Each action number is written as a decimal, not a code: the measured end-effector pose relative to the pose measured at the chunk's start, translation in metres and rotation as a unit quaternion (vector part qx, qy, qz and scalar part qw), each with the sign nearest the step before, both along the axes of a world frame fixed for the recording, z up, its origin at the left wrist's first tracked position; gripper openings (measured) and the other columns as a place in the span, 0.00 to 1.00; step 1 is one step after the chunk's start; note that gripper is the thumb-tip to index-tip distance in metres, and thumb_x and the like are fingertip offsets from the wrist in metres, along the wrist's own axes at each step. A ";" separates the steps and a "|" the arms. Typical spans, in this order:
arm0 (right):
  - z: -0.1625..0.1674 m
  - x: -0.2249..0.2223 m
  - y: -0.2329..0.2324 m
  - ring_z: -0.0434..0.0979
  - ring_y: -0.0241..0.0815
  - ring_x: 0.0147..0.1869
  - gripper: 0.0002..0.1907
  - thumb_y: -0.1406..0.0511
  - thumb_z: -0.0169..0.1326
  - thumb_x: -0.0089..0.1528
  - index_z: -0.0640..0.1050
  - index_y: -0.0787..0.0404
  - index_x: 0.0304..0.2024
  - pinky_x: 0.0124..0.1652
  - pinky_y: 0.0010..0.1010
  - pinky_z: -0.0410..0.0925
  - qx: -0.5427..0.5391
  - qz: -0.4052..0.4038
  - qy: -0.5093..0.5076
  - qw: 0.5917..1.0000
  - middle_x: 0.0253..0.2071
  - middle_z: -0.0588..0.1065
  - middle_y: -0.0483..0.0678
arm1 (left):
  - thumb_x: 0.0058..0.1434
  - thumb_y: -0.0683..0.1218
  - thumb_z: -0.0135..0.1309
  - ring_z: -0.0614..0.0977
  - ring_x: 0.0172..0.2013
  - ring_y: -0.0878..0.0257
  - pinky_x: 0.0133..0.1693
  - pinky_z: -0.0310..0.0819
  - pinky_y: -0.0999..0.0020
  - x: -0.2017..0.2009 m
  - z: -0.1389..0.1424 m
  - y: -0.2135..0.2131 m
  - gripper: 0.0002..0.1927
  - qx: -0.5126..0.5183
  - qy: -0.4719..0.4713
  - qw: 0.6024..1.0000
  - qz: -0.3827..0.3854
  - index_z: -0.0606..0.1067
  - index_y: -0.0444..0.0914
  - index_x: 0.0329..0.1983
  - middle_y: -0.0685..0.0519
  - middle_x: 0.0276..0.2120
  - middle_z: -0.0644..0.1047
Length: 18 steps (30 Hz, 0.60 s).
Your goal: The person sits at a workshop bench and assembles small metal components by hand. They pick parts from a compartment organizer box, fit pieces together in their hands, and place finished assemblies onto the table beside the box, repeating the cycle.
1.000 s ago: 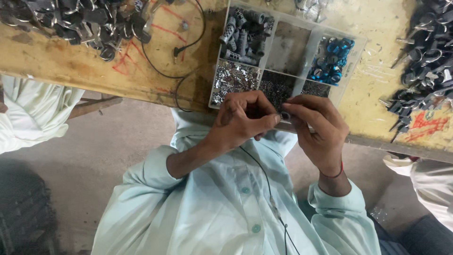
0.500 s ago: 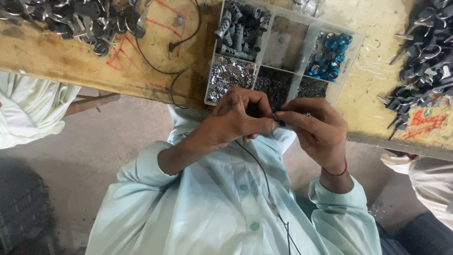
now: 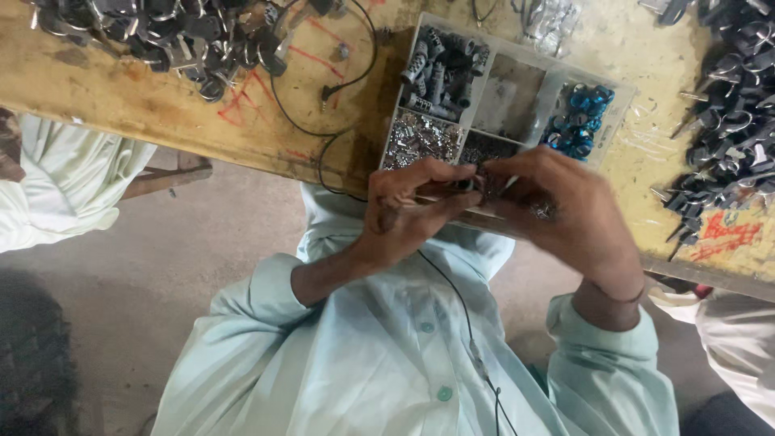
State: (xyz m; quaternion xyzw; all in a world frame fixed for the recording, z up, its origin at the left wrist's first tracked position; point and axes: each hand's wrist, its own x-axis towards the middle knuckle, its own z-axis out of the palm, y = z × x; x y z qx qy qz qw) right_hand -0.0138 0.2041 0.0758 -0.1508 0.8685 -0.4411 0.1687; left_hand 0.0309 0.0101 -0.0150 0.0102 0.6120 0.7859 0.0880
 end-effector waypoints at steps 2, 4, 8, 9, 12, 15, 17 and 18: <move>-0.010 -0.025 0.002 0.82 0.41 0.41 0.10 0.75 0.62 0.68 0.80 0.60 0.49 0.40 0.30 0.73 0.075 0.027 0.125 0.989 0.42 0.76 0.47 | 0.63 0.37 0.66 0.85 0.42 0.67 0.47 0.83 0.72 -0.002 -0.006 -0.006 0.12 -0.064 0.056 0.996 0.041 0.79 0.32 0.49 0.48 0.43 0.84; -0.036 -0.051 -0.009 0.80 0.47 0.41 0.07 0.72 0.63 0.69 0.80 0.64 0.49 0.40 0.36 0.71 0.138 0.011 0.200 0.970 0.44 0.74 0.51 | 0.63 0.37 0.66 0.85 0.42 0.67 0.47 0.84 0.71 -0.004 -0.011 -0.007 0.12 -0.067 0.067 0.993 0.070 0.79 0.31 0.49 0.48 0.42 0.84; -0.074 -0.072 -0.033 0.77 0.54 0.40 0.07 0.70 0.62 0.64 0.80 0.67 0.43 0.36 0.42 0.69 0.216 0.002 0.292 0.932 0.43 0.73 0.54 | 0.70 0.37 0.58 0.87 0.48 0.65 0.50 0.84 0.70 -0.007 -0.016 -0.009 0.09 0.032 0.097 0.993 0.065 0.77 0.33 0.52 0.49 0.47 0.83; -0.076 -0.074 -0.035 0.77 0.54 0.39 0.05 0.69 0.63 0.66 0.81 0.66 0.42 0.36 0.42 0.68 0.233 -0.002 0.294 0.927 0.41 0.73 0.54 | 0.69 0.37 0.59 0.87 0.48 0.64 0.49 0.84 0.70 -0.009 -0.018 -0.011 0.09 0.014 0.123 0.990 0.064 0.77 0.33 0.52 0.48 0.47 0.83; -0.070 -0.077 -0.031 0.77 0.53 0.37 0.05 0.69 0.63 0.71 0.81 0.64 0.40 0.36 0.41 0.68 0.239 -0.019 0.285 0.928 0.39 0.75 0.54 | 0.67 0.35 0.60 0.87 0.46 0.61 0.46 0.83 0.72 -0.016 -0.024 -0.009 0.10 -0.036 0.195 0.979 0.038 0.77 0.32 0.50 0.47 0.46 0.83; -0.054 -0.079 -0.019 0.80 0.48 0.39 0.05 0.71 0.59 0.74 0.79 0.67 0.41 0.39 0.36 0.70 0.158 -0.022 0.240 0.958 0.40 0.76 0.54 | 0.65 0.35 0.61 0.86 0.49 0.58 0.49 0.83 0.70 -0.025 -0.034 0.001 0.10 -0.021 0.227 0.974 0.012 0.76 0.32 0.49 0.47 0.46 0.83; -0.045 -0.080 -0.014 0.82 0.44 0.39 0.06 0.72 0.57 0.76 0.77 0.69 0.43 0.39 0.32 0.71 0.113 -0.018 0.190 0.975 0.41 0.77 0.55 | 0.67 0.35 0.59 0.85 0.52 0.57 0.52 0.84 0.69 -0.027 -0.040 0.004 0.10 0.026 0.219 0.975 -0.013 0.75 0.32 0.50 0.47 0.48 0.81; -0.042 -0.081 -0.013 0.82 0.42 0.40 0.05 0.73 0.54 0.77 0.75 0.70 0.45 0.40 0.30 0.72 0.069 -0.025 0.151 0.986 0.43 0.78 0.54 | 0.68 0.34 0.57 0.84 0.53 0.58 0.53 0.84 0.68 -0.026 -0.043 0.004 0.10 0.057 0.207 0.976 -0.032 0.75 0.32 0.51 0.47 0.49 0.80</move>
